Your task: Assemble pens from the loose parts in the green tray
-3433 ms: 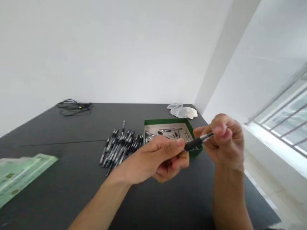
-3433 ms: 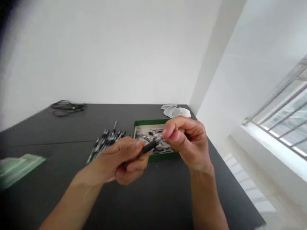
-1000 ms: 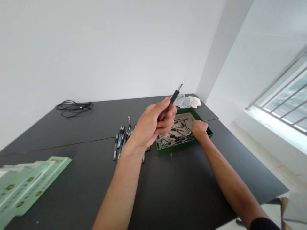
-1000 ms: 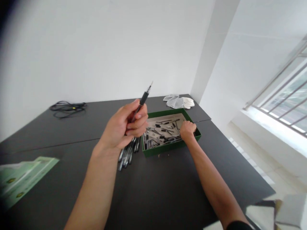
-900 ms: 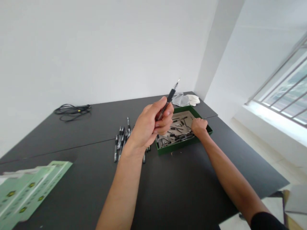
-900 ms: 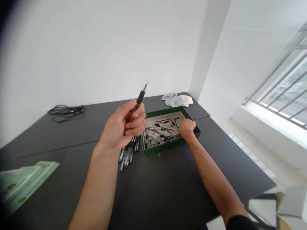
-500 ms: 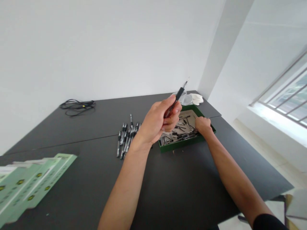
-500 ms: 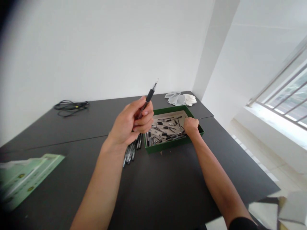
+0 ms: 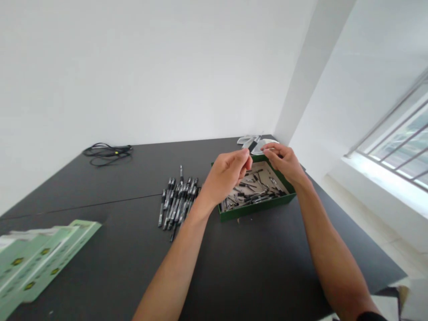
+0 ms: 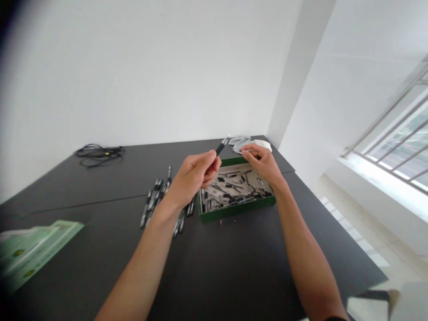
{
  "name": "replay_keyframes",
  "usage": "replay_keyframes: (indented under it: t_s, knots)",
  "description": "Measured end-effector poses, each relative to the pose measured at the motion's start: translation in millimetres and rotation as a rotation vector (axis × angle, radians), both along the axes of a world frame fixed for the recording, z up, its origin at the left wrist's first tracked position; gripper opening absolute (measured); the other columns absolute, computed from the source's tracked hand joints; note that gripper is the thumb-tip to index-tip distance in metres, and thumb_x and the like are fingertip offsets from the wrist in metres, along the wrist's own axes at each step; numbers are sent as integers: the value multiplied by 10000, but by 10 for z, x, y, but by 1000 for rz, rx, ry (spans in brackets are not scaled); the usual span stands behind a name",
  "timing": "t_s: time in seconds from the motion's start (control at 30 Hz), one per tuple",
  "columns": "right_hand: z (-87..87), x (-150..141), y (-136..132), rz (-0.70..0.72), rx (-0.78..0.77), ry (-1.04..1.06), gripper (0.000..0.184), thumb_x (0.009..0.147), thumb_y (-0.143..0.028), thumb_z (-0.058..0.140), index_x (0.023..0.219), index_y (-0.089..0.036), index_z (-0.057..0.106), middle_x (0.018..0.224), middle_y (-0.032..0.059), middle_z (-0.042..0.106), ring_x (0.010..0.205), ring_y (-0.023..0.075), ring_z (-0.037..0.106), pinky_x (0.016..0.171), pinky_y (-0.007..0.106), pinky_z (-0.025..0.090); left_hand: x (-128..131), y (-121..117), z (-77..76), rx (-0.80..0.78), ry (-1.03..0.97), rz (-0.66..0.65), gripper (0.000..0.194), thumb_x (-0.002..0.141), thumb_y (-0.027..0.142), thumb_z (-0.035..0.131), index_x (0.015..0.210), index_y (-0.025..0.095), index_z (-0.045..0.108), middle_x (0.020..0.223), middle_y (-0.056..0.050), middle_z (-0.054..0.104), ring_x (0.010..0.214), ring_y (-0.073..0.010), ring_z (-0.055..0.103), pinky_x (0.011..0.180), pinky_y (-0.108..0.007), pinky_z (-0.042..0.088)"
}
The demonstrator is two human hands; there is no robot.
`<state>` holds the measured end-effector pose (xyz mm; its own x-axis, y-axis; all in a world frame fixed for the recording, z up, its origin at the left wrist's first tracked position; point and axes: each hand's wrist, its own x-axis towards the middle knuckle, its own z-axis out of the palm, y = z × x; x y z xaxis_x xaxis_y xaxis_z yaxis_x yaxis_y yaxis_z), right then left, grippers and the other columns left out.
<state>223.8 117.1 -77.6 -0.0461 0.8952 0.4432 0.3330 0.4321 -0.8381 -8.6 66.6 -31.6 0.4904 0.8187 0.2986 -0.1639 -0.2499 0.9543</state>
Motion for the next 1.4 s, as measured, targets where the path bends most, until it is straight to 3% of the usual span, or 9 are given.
replay_keyframes:
  t_s: [0.1,0.23,0.63,1.1,1.27,1.4]
  knots:
    - [276,-218,-267,184,-12,393,295,897,-506,687,998,-231,648,575,-119,263,448,63,167,440,229,146,58,-38,-5,158,135,133,452,1017,544,510,755,181,577,549,77,300,473,-75,245,464,-234,174]
    - [490,-422,-527,261,-60,617,272,902,-502,685,1037,-278,611,616,-115,223,450,68,94,423,250,134,86,-139,61,314,250,255,444,1035,476,495,724,175,595,543,66,328,484,-85,279,478,-251,176]
    - [538,-560,-647,443,-190,869,213,921,-423,699,1064,-271,656,564,-123,231,441,71,99,442,280,148,121,-176,69,453,304,368,442,1029,427,516,676,173,590,545,61,332,497,-91,290,479,-259,193]
    - [520,-648,-699,479,-211,863,243,900,-444,716,1058,-263,680,555,-129,231,438,60,103,445,256,167,194,-192,24,529,190,393,402,1043,423,522,749,171,628,584,57,397,516,-82,319,486,-247,246]
    - [557,-587,-677,414,-81,768,246,871,-445,750,973,-243,654,516,-143,210,421,52,92,434,257,148,201,-205,14,565,222,414,338,1027,434,554,881,171,708,651,28,572,544,-89,428,521,-241,316]
    - [563,-507,-655,449,-53,688,257,880,-437,758,907,-245,590,508,-147,226,424,49,99,440,259,125,207,-205,0,588,238,422,329,1020,434,571,899,171,726,679,12,638,554,-92,471,527,-242,334]
